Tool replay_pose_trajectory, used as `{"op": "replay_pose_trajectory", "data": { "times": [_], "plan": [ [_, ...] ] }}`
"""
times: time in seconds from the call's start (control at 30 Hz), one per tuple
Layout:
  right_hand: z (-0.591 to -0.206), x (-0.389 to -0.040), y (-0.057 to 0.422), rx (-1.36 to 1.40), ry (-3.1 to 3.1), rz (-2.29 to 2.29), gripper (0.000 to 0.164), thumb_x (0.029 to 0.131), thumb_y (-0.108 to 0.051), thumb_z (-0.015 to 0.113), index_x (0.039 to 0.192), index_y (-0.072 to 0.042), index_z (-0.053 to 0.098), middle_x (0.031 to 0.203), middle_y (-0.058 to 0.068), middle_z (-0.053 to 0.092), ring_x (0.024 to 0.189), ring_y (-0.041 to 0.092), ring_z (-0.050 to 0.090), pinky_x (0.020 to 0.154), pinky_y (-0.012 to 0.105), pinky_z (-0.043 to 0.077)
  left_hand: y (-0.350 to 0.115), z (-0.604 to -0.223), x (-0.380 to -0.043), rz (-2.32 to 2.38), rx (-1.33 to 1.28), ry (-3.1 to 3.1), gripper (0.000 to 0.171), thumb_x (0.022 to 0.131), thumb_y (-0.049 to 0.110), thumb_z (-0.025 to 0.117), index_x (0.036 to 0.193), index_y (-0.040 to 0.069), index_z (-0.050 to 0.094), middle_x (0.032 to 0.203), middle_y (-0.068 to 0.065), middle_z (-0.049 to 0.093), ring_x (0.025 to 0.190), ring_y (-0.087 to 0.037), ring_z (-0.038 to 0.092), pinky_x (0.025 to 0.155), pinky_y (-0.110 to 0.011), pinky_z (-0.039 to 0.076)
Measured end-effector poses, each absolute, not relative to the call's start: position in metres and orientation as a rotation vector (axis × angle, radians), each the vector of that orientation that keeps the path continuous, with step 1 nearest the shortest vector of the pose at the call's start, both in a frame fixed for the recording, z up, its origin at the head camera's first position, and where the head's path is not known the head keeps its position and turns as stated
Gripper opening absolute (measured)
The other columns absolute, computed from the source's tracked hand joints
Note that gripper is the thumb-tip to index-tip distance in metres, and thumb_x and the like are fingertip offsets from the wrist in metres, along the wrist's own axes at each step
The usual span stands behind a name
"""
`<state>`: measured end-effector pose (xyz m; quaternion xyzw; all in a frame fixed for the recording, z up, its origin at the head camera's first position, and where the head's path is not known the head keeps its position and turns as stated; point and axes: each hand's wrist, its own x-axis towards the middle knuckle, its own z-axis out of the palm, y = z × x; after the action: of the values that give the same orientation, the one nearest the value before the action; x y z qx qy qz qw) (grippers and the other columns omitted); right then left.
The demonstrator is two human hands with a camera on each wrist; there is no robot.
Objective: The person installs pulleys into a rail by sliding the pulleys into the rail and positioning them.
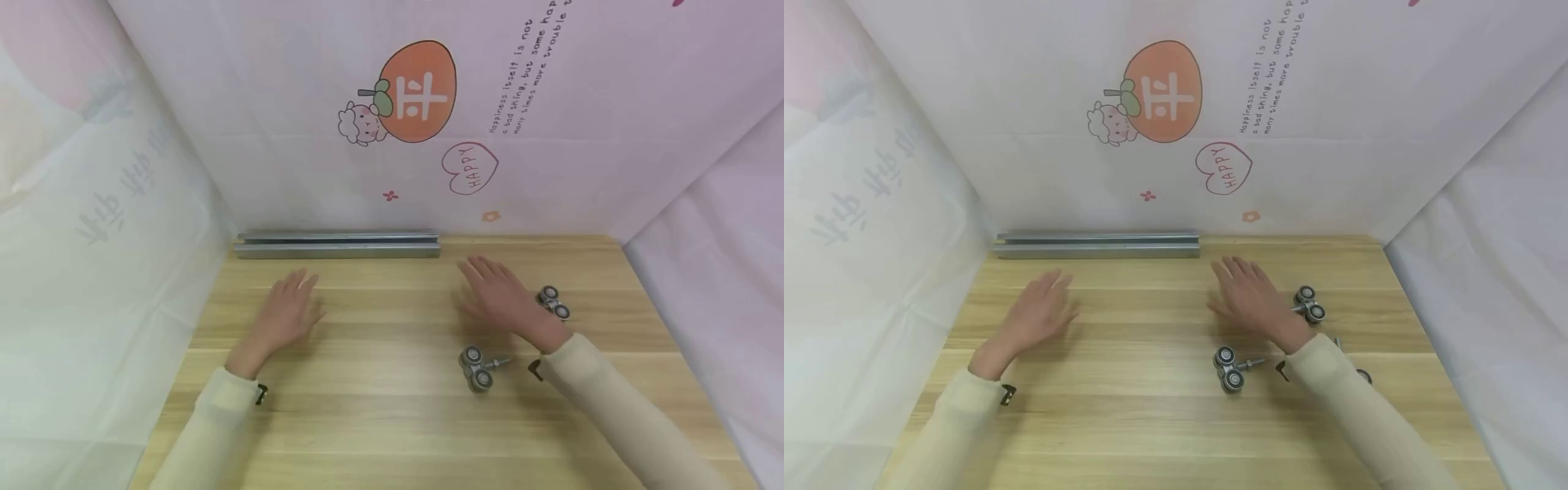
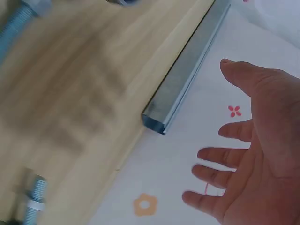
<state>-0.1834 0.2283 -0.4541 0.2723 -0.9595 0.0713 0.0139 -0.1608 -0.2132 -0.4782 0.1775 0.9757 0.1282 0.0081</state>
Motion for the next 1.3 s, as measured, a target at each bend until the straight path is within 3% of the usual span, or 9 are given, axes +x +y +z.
{"op": "replay_pose_trajectory", "data": {
  "times": [0.13, 0.3, 0.63, 0.83, 1.1, 1.17, 1.3],
  "plan": [
    [-0.441, -0.206, 0.212, 0.972, -2.941, 0.204, 0.073, 0.101, -0.034, 0.072, 0.155, 0.006, 0.042, 0.155, 0.031, 0.048, 0.144, 0.049, 0.046, 0.121, 0.064, 0.037, -0.231, -0.477, -0.191, 0.391, 0.649, 3.063, 0.072, 0.101, 0.028, 0.072, 0.156, -0.005, 0.041, 0.162, -0.035, 0.036, 0.151, -0.054, 0.031, 0.125, -0.067, 0.025],
    [-0.429, -0.235, 0.187, 1.069, -2.988, 0.182, 0.075, 0.103, -0.036, 0.071, 0.158, 0.005, 0.04, 0.158, 0.03, 0.045, 0.146, 0.048, 0.045, 0.121, 0.062, 0.037, -0.249, -0.474, -0.228, 0.378, 0.714, 3.04, 0.075, 0.099, 0.024, 0.075, 0.156, -0.009, 0.04, 0.159, -0.038, 0.038, 0.148, -0.055, 0.036, 0.123, -0.066, 0.03],
    [-0.432, -0.295, 0.146, 1.122, -3.056, 0.192, 0.073, 0.099, -0.033, 0.077, 0.154, 0.003, 0.046, 0.153, 0.024, 0.053, 0.141, 0.042, 0.051, 0.12, 0.054, 0.042, -0.267, -0.467, -0.272, 0.421, 0.628, 2.919, 0.078, 0.102, 0.023, 0.072, 0.16, -0.009, 0.03, 0.163, -0.037, 0.031, 0.151, -0.055, 0.029, 0.126, -0.064, 0.026],
    [-0.444, -0.328, 0.131, 1.137, -3.1, 0.148, 0.077, 0.099, -0.029, 0.077, 0.159, 0.001, 0.041, 0.157, 0.025, 0.048, 0.146, 0.042, 0.045, 0.125, 0.053, 0.035, -0.277, -0.472, -0.289, 0.478, 0.518, 2.843, 0.079, 0.102, 0.019, 0.071, 0.163, -0.003, 0.026, 0.166, -0.034, 0.026, 0.153, -0.055, 0.022, 0.126, -0.066, 0.021],
    [-0.456, -0.351, 0.127, 1.027, -3.256, 0.273, 0.081, 0.098, -0.031, 0.077, 0.162, -0.002, 0.037, 0.167, 0.025, 0.036, 0.155, 0.042, 0.032, 0.13, 0.054, 0.025, -0.28, -0.495, -0.318, 0.398, 0.669, 2.885, 0.077, 0.096, 0.017, 0.076, 0.156, -0.01, 0.035, 0.157, -0.04, 0.037, 0.148, -0.057, 0.031, 0.126, -0.064, 0.025],
    [-0.466, -0.358, 0.126, 1.046, -3.248, 0.285, 0.078, 0.096, -0.028, 0.079, 0.159, -0.002, 0.042, 0.161, 0.025, 0.044, 0.149, 0.041, 0.041, 0.126, 0.055, 0.032, -0.278, -0.495, -0.32, 0.382, 0.595, 2.86, 0.078, 0.098, 0.019, 0.075, 0.159, -0.008, 0.033, 0.161, -0.037, 0.033, 0.151, -0.055, 0.027, 0.127, -0.064, 0.021],
    [-0.497, -0.373, 0.123, 1.111, -3.181, 0.3, 0.059, 0.093, -0.022, 0.081, 0.142, -0.002, 0.056, 0.131, 0.019, 0.063, 0.118, 0.035, 0.059, 0.106, 0.053, 0.05, -0.277, -0.493, -0.324, 0.371, 0.444, 2.805, 0.078, 0.101, 0.019, 0.071, 0.163, -0.002, 0.029, 0.166, -0.034, 0.026, 0.155, -0.053, 0.02, 0.129, -0.063, 0.017]
  ]
}}
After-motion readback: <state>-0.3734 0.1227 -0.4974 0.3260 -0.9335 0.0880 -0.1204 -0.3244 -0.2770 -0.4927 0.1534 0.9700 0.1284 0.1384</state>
